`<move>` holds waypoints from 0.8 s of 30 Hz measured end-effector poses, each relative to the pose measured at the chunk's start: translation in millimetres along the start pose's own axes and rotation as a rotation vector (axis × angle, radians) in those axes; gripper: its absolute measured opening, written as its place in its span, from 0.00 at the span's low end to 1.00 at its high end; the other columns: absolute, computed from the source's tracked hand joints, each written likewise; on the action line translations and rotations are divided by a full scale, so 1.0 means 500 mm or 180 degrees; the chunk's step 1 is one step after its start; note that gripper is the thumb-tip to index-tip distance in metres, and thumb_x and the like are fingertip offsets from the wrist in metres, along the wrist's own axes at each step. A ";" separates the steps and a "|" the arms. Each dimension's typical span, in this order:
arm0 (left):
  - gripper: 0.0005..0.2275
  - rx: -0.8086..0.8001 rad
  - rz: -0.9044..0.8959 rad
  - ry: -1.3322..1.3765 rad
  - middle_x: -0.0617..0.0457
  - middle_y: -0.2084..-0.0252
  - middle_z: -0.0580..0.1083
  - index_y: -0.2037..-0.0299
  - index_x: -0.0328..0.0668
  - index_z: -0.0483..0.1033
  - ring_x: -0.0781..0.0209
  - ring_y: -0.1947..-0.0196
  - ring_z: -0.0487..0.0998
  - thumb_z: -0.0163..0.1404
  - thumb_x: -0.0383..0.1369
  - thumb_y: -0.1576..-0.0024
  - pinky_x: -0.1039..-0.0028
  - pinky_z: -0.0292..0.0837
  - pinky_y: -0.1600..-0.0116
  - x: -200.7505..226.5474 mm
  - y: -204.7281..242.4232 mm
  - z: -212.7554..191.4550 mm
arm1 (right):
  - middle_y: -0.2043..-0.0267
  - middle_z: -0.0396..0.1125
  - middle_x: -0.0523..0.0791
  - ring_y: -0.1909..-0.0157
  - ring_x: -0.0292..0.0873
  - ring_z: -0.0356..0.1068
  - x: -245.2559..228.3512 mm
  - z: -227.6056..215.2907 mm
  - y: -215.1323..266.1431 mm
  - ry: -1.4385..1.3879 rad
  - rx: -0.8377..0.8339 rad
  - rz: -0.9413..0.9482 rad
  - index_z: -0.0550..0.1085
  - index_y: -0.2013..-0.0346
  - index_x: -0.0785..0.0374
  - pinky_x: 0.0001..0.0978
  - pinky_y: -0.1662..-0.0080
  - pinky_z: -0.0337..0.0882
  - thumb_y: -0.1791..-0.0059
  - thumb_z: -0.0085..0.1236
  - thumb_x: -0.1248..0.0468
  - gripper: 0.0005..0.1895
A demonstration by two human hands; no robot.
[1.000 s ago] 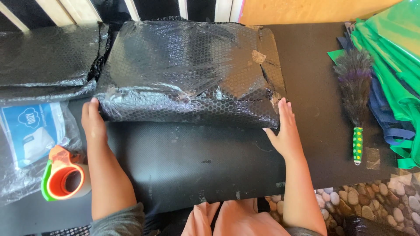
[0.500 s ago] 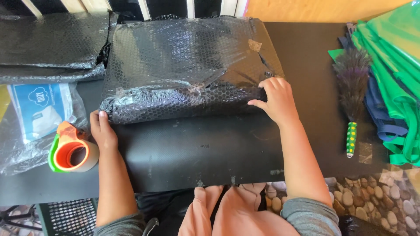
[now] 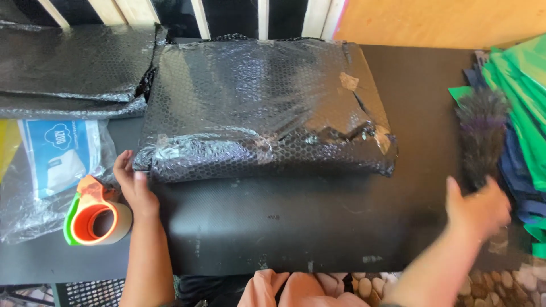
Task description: The person wraps a flat furniture part in black bubble wrap, securing the edges with clear adhesive tape and then dusting the exterior with a duster.
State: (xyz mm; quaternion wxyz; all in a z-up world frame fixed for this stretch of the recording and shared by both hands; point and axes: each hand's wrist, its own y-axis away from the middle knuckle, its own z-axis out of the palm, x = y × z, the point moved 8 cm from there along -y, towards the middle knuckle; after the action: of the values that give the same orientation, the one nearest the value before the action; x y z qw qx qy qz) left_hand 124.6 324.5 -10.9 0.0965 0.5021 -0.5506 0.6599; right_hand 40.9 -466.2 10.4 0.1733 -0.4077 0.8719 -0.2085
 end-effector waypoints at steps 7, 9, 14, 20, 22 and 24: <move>0.40 -0.0095 -0.0099 -0.0391 0.34 0.24 0.54 0.25 0.35 0.45 0.43 0.23 0.55 0.53 0.46 0.43 0.57 0.48 0.23 0.063 0.011 0.047 | 0.46 0.67 0.68 0.47 0.75 0.67 0.242 0.221 0.068 -0.0452 -0.0622 0.0492 0.70 0.38 0.73 0.65 0.49 0.64 0.44 0.63 0.63 0.23; 0.43 0.0029 -0.0335 -0.0298 0.38 0.25 0.61 0.23 0.46 0.40 0.51 0.26 0.59 0.55 0.45 0.44 0.63 0.49 0.28 0.049 0.007 0.032 | 0.53 0.72 0.65 0.53 0.68 0.71 0.234 0.218 0.038 -0.1330 -0.0291 0.0321 0.75 0.39 0.78 0.54 0.53 0.65 0.38 0.56 0.66 0.17; 0.35 -0.0271 -0.0916 0.0173 0.40 0.26 0.59 0.27 0.39 0.53 0.51 0.25 0.57 0.47 0.49 0.40 0.61 0.49 0.25 -0.027 0.002 0.020 | 0.58 0.65 0.51 0.66 0.43 0.60 -0.188 0.028 -0.062 -0.2794 -0.0837 -0.0661 0.67 0.38 0.68 0.36 0.63 0.57 0.34 0.44 0.59 0.16; 0.36 -0.0497 -0.1108 0.0375 0.43 0.29 0.64 0.27 0.35 0.55 0.55 0.29 0.62 0.44 0.54 0.40 0.64 0.53 0.26 -0.091 0.026 0.024 | 0.39 0.69 0.46 0.43 0.40 0.69 -0.606 -0.249 -0.028 -0.3109 -0.1909 -0.2375 0.71 0.39 0.63 0.32 0.41 0.65 0.53 0.60 0.69 0.26; 0.37 -0.0471 -0.1178 0.0087 0.42 0.29 0.64 0.27 0.36 0.54 0.55 0.29 0.61 0.44 0.55 0.40 0.64 0.52 0.26 -0.111 0.034 0.016 | 0.49 0.77 0.39 0.52 0.34 0.74 -0.711 -0.262 -0.014 -0.2725 -0.2202 -0.3150 0.80 0.47 0.56 0.27 0.48 0.67 0.55 0.66 0.65 0.21; 0.36 -0.0505 -0.1093 0.0089 0.43 0.30 0.65 0.28 0.36 0.57 0.55 0.29 0.62 0.44 0.54 0.40 0.63 0.52 0.26 -0.098 0.027 0.020 | 0.47 0.79 0.34 0.51 0.34 0.76 -0.790 -0.237 0.002 -0.2046 -0.2593 -0.3368 0.82 0.47 0.40 0.28 0.50 0.68 0.54 0.63 0.55 0.19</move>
State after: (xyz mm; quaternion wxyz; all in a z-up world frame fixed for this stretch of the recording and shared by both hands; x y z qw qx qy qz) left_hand 144.3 332.3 -58.1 0.2546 0.5703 -0.5058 0.5951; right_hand 224.3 -129.7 163.4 0.1314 -0.8463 0.4735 0.2056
